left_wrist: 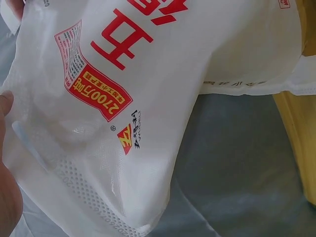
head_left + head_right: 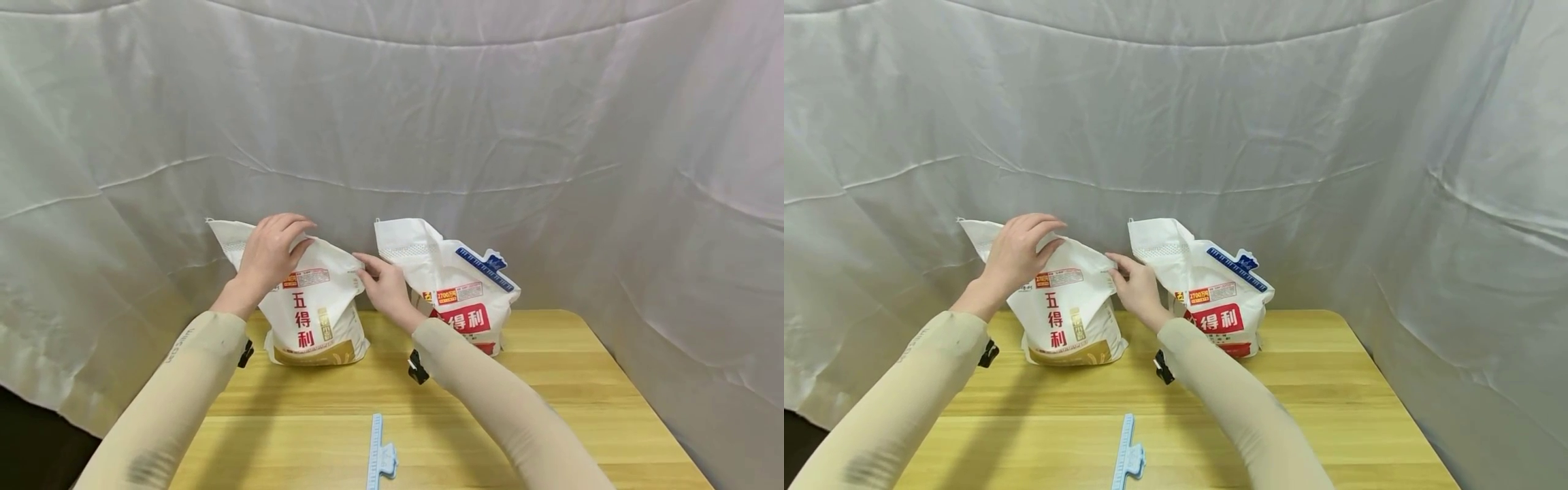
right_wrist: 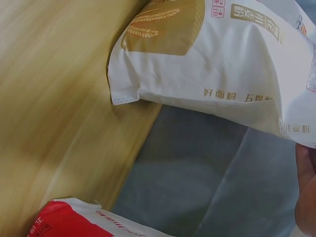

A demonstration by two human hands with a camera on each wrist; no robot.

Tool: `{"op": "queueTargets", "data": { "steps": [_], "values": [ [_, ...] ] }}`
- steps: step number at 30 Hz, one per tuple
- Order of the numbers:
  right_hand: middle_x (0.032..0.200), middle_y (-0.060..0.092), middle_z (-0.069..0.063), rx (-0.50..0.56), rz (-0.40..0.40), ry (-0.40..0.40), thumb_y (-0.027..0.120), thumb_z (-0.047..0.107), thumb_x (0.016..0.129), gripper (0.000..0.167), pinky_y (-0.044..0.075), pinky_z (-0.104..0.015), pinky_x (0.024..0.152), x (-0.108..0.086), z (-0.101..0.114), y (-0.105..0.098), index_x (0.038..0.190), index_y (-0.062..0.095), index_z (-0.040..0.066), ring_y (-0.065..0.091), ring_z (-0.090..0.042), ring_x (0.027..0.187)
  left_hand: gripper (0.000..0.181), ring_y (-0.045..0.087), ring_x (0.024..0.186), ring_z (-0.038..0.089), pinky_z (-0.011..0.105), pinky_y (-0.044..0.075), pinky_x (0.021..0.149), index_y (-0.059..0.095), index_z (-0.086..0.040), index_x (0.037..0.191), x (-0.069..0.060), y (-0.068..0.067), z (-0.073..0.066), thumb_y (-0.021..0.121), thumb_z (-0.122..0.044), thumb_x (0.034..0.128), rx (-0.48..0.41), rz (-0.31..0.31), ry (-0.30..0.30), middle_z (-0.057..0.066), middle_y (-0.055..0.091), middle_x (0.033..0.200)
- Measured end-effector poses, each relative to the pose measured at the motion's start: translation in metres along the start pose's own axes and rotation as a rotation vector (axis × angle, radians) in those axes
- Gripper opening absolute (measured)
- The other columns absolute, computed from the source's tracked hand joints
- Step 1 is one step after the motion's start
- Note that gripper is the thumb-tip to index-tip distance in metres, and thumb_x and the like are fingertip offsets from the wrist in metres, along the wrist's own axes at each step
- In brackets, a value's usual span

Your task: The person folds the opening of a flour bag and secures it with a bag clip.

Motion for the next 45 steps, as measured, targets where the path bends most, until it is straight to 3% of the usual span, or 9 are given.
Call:
{"op": "queueTargets", "data": {
  "steps": [14, 20, 27, 35, 45],
  "values": [
    [0.111, 0.078, -0.013, 0.037, -0.052, -0.005, 0.071, 0.003, 0.098, 0.025, 0.061, -0.028, 0.079, -0.001, 0.003, 0.006, 0.122, 0.075, 0.005, 0.077, -0.023, 0.095, 0.014, 0.066, 0.094, 0.036, 0.054, 0.051, 0.092, 0.073, -0.004, 0.1, -0.007, -0.001, 0.001, 0.081, -0.003, 0.088, 0.018, -0.042, 0.006, 0.01, 0.072, 0.096],
    [0.106, 0.079, -0.013, 0.056, -0.072, 0.014, 0.073, 0.002, 0.095, 0.023, 0.061, -0.027, 0.078, -0.005, 0.003, 0.009, 0.119, 0.077, 0.004, 0.077, -0.023, 0.093, 0.014, 0.066, 0.095, 0.037, 0.053, 0.05, 0.093, 0.072, -0.005, 0.095, -0.012, -0.002, 0.001, 0.082, 0.001, 0.0852, 0.018, -0.047, 0.025, 0.01, 0.071, 0.095],
    [0.105, 0.079, -0.013, 0.052, -0.12, -0.032, 0.074, 0.001, 0.094, 0.019, 0.062, -0.026, 0.076, -0.007, 0.004, 0.012, 0.113, 0.079, 0.003, 0.078, -0.024, 0.09, 0.015, 0.065, 0.096, 0.036, 0.052, 0.05, 0.094, 0.072, -0.003, 0.094, -0.017, -0.006, 0.0, 0.082, 0.003, 0.0848, 0.003, -0.042, 0.036, 0.012, 0.071, 0.098],
    [0.1, 0.08, -0.011, 0.057, -0.153, -0.024, 0.076, 0.001, 0.092, 0.015, 0.061, -0.024, 0.07, -0.01, 0.005, 0.014, 0.106, 0.082, 0.004, 0.078, -0.022, 0.084, 0.017, 0.066, 0.098, 0.037, 0.053, 0.05, 0.096, 0.071, -0.004, 0.093, -0.023, -0.01, -0.002, 0.083, 0.004, 0.0828, 0.005, -0.042, 0.043, 0.013, 0.072, 0.1],
    [0.093, 0.08, -0.009, -0.014, -0.172, -0.001, 0.077, 0.0, 0.09, 0.009, 0.062, -0.027, 0.072, -0.013, -0.001, 0.02, 0.098, 0.081, 0.004, 0.078, -0.021, 0.083, 0.017, 0.066, 0.101, 0.036, 0.053, 0.05, 0.097, 0.071, -0.005, 0.092, -0.034, -0.013, -0.001, 0.083, 0.003, 0.0834, 0.016, -0.035, 0.046, 0.011, 0.072, 0.101]
  ]
}}
Point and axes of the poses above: each hand's wrist, its own x-axis towards the middle knuckle, its own y-axis out of the palm, z = x × y, the point moved 1 cm from there along x, towards the middle knuckle
